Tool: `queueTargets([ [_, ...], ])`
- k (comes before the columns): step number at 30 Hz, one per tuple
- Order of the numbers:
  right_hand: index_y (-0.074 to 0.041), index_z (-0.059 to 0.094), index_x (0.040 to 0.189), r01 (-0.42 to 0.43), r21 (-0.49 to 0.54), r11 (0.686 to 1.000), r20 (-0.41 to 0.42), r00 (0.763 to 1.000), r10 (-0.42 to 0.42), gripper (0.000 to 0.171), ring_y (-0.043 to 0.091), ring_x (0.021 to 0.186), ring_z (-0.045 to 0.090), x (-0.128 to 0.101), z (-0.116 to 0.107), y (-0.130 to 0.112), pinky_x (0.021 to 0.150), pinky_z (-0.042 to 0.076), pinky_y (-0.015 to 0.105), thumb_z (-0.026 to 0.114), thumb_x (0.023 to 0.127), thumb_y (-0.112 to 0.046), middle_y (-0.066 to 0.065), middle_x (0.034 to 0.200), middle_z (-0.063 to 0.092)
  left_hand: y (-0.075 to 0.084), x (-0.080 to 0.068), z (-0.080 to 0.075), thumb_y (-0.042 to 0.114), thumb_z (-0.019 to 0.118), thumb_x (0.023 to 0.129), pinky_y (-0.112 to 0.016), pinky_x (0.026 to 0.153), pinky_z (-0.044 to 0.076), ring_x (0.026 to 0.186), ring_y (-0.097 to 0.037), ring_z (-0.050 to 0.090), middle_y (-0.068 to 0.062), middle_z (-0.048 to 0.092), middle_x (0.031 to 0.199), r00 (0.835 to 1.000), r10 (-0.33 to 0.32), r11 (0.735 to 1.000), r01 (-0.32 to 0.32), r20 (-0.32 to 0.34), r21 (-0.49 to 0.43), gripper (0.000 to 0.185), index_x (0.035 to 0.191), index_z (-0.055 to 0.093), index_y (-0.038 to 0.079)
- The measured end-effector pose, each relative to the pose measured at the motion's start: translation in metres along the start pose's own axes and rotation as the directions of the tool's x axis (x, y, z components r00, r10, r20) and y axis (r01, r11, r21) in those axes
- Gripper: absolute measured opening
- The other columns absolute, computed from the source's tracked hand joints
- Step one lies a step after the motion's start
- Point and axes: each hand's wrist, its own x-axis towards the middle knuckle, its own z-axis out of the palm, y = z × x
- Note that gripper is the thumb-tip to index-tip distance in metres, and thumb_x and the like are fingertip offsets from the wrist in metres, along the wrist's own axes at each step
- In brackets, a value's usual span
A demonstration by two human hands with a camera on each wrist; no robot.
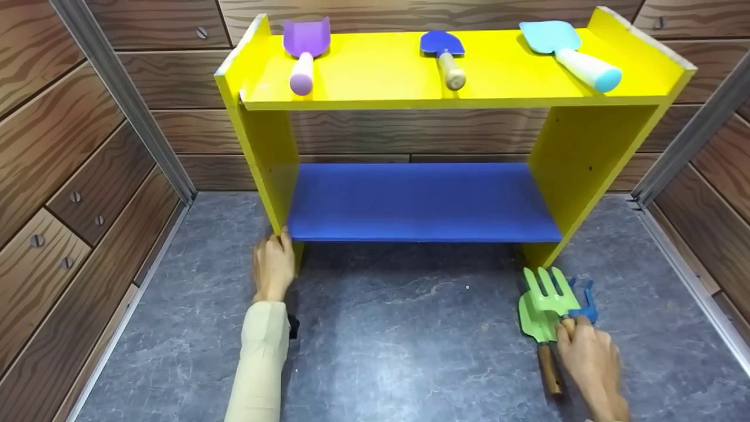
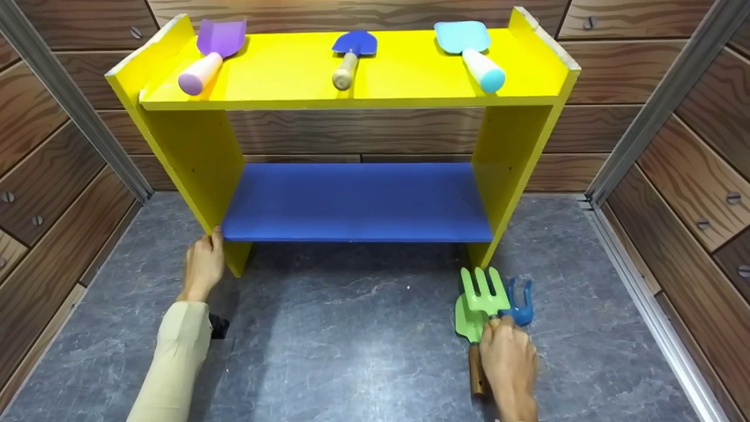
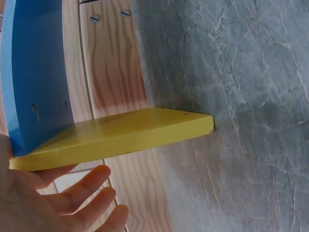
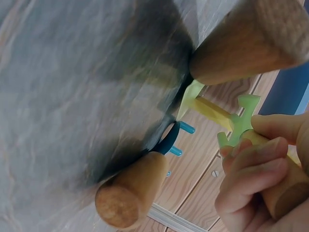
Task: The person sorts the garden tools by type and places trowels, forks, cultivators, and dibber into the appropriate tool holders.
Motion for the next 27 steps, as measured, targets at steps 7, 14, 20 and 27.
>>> queueTargets([
  [7, 0.013, 0.058, 0.099, 0.034, 0.000, 0.999, -0.003, 0.999, -0.034, 0.028, 0.065, 0.082, 0.059, -0.003, 0.000, -0.004, 0.068, 0.044, 0.070, 0.061, 0.097, -0.015, 0.037, 0.079, 0.059, 0.000, 0.001, 0.002, 0.032, 0.039, 0.110, -0.059, 0.088, 0.043, 0.099, -0.052, 0.059, -0.030, 0.063, 0.096, 1.000, 0.005, 1.000, -0.005, 0.000, 0.001, 0.049, 0.090, 0.064, -0.006],
  [14, 0.013, 0.057, 0.095, 0.084, 0.010, 0.996, -0.027, 0.996, -0.084, 0.024, 0.053, 0.069, 0.061, -0.004, -0.002, -0.007, 0.064, 0.046, 0.067, 0.063, 0.096, -0.011, 0.019, 0.066, 0.055, 0.000, 0.000, 0.000, 0.032, 0.039, 0.110, -0.059, 0.086, 0.044, 0.097, -0.051, 0.060, -0.029, 0.063, 0.093, 1.000, -0.001, 1.000, 0.001, 0.000, 0.002, 0.049, 0.088, 0.062, -0.005],
  [20, 0.009, 0.058, 0.089, 0.126, 0.030, 0.992, -0.090, 0.988, -0.122, 0.019, 0.041, 0.061, 0.060, -0.007, 0.000, -0.008, 0.060, 0.047, 0.064, 0.067, 0.092, -0.007, 0.012, 0.063, 0.051, 0.001, 0.000, 0.000, 0.032, 0.039, 0.110, -0.058, 0.085, 0.044, 0.095, -0.051, 0.060, -0.029, 0.062, 0.091, 1.000, 0.012, 1.000, -0.012, -0.002, 0.003, 0.049, 0.087, 0.062, -0.005],
  [27, 0.011, 0.059, 0.090, 0.198, 0.042, 0.979, -0.148, 0.971, -0.190, 0.018, 0.046, 0.062, 0.061, -0.006, 0.004, -0.011, 0.057, 0.045, 0.064, 0.070, 0.090, -0.004, 0.017, 0.066, 0.056, 0.000, 0.000, 0.000, 0.032, 0.039, 0.110, -0.058, 0.087, 0.043, 0.097, -0.051, 0.059, -0.029, 0.062, 0.093, 1.000, 0.005, 1.000, -0.005, -0.003, 0.003, 0.049, 0.087, 0.062, -0.005],
])
